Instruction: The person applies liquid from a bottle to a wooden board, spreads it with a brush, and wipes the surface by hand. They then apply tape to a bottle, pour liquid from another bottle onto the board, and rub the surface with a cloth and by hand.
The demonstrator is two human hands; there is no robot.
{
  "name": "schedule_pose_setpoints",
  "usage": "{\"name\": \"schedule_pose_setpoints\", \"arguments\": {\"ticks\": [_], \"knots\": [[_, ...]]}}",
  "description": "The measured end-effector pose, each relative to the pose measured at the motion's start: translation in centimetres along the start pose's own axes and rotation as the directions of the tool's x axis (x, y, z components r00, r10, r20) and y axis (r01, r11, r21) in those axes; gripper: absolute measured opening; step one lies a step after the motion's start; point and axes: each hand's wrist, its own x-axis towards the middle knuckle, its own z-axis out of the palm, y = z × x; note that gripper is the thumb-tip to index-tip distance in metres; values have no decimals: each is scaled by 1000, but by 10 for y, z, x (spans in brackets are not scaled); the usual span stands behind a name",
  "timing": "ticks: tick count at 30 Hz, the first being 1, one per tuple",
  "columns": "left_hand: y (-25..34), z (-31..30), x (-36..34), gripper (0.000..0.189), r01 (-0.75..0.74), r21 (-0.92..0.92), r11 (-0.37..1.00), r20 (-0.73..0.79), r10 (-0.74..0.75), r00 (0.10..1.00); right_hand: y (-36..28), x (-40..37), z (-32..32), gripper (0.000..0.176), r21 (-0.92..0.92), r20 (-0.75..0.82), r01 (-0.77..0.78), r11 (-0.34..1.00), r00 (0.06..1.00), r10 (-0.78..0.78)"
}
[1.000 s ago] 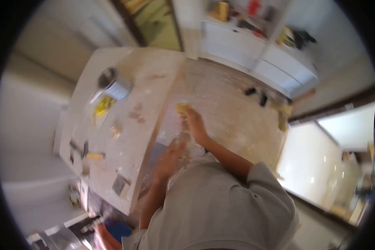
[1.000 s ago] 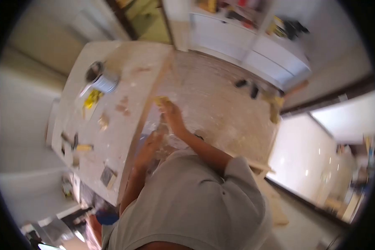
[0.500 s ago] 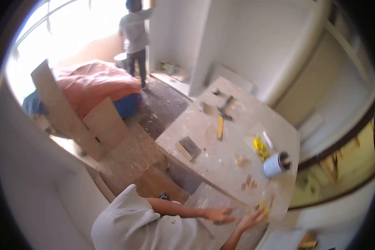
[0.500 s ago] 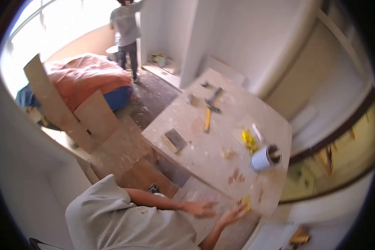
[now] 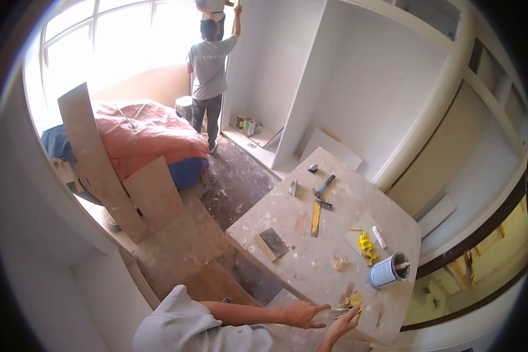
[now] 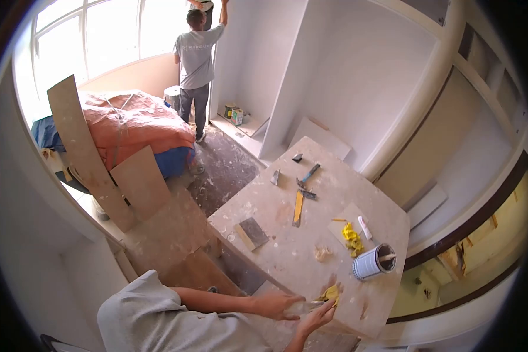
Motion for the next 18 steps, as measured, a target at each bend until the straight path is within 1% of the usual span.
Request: {"name": "schedule_pose_setpoints", "arguments": {"ticks": [2, 3, 4, 5, 6, 7, 8, 10, 11, 12, 13, 15, 18], "knots": [[-6, 4, -6, 77, 37, -299, 954, 38, -26, 999, -24, -13, 18, 52, -43, -17, 130, 991, 991, -131], [-8, 0, -8, 76, 58, -438, 897, 60, -35, 998, -27, -12, 25, 51, -70, 24, 206, 976, 979, -204], [-10, -7, -9, 80, 77, -456, 887, 103, -34, 994, -28, -11, 31, 50, -96, 67, 281, 955, 959, -276], [-16, -12, -10, 80, 72, -474, 878, 88, -35, 996, -30, -12, 38, 48, -118, 111, 355, 927, 933, -343], [-23, -14, -11, 81, 67, -490, 869, 73, -35, 997, -38, -13, 46, 49, -25, 133, 190, 982, 974, -185], [-30, -14, -12, 82, 60, -509, 859, 55, -37, 998, -47, -16, 53, 49, 58, 174, 15, 998, 984, -24], [-41, -11, -14, 82, 5, -469, 883, -1, -6, 1000, -53, -19, 61, 49, 125, 230, -165, 978, 964, 134], [-72, -5, -19, 81, -96, -377, 921, -111, 58, 992, -59, -26, 82, 52, 230, 223, -188, 955, 965, 137], [-86, -4, -22, 80, -86, -357, 930, -106, 51, 993, -61, -29, 92, 54, 284, 218, -201, 938, 966, 141], [-98, -6, -24, 80, -75, -337, 939, -100, 43, 994, -40, -27, 101, 60, 245, 179, -253, 936, 961, 213], [-102, -14, -30, 79, -60, -319, 946, -92, 32, 995, -35, -26, 104, 56, 252, 284, -306, 918, 930, 233], [-101, -36, -44, 79, 1, -341, 940, -107, -40, 993, -30, -22, 115, 49, 245, 484, -416, 876, 835, 261], [-109, -70, -61, 81, 54, -367, 929, -170, -124, 978, -48, -39, 159, 37, 410, 459, -337, 848, 879, 128]]}}
